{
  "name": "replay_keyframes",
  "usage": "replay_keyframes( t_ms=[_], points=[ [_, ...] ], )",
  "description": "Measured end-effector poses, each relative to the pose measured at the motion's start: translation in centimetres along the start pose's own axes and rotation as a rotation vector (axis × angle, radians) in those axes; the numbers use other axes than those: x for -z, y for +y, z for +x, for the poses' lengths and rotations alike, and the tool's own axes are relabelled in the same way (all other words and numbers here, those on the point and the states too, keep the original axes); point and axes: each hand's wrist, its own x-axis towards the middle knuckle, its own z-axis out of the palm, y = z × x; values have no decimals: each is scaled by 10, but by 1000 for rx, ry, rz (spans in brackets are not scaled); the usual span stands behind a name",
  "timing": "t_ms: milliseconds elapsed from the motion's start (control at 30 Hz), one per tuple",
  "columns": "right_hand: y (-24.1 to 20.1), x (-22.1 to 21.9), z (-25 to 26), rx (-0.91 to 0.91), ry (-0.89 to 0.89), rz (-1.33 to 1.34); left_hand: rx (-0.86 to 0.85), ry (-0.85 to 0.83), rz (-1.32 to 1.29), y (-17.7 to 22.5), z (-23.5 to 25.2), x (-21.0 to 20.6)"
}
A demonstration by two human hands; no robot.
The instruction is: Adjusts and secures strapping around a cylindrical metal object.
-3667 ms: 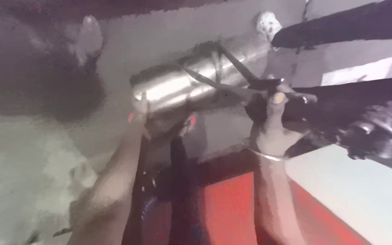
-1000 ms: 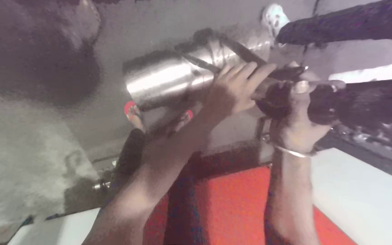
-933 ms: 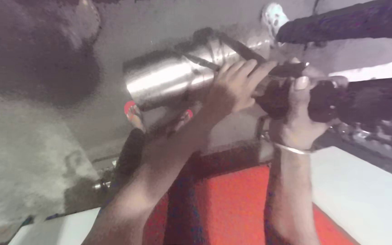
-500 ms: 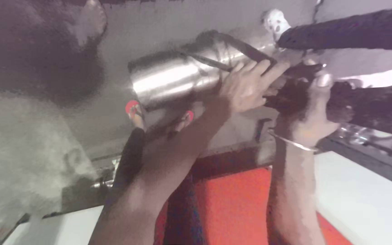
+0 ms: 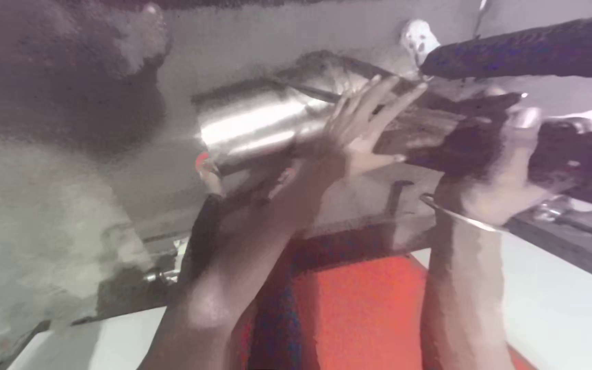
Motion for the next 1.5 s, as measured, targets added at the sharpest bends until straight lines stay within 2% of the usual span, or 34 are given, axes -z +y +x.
replay_keyframes(
  t_ms=[67, 167, 233, 267, 367, 500, 633, 800, 1000, 1133, 1300, 1433, 1500],
  points=[
    [0, -3, -2, 23, -11, -32, 133, 118, 41, -21, -33, 17],
    [3, 1, -1, 36, 8, -33, 596, 248, 53, -52, -96, 68],
    [3, 3, -1, 37, 24, -28, 754, 498, 12, -120, -145, 78],
    [2, 4, -2, 31, 49, -42, 857, 572, -76, -147, -163, 82],
    [0, 0, -2, 14, 110, -57, 1156, 590, -426, -202, -191, 78],
    [7, -1, -1, 76, 58, -34, 1332, 482, -565, -224, -191, 41],
    [15, 4, 1, 138, -29, 16, 1357, 530, -502, -228, -185, 28],
    [15, 8, 7, 137, -23, 4, 1282, 440, -532, -223, -192, 34],
    [16, 7, 9, 159, -37, 1, 1287, 477, -534, -209, -175, 35],
    [16, 7, 7, 162, -41, 16, 1302, 436, -456, -221, -178, 32],
    [19, 12, 13, 139, -23, 63, 1229, 442, -483, -218, -175, 34],
    [20, 15, 5, 14, -26, -18, 1264, 429, -555, -216, -174, 39],
    [13, 14, -18, -140, 40, -264, 1288, 422, -624, -217, -182, 45]
  ],
)
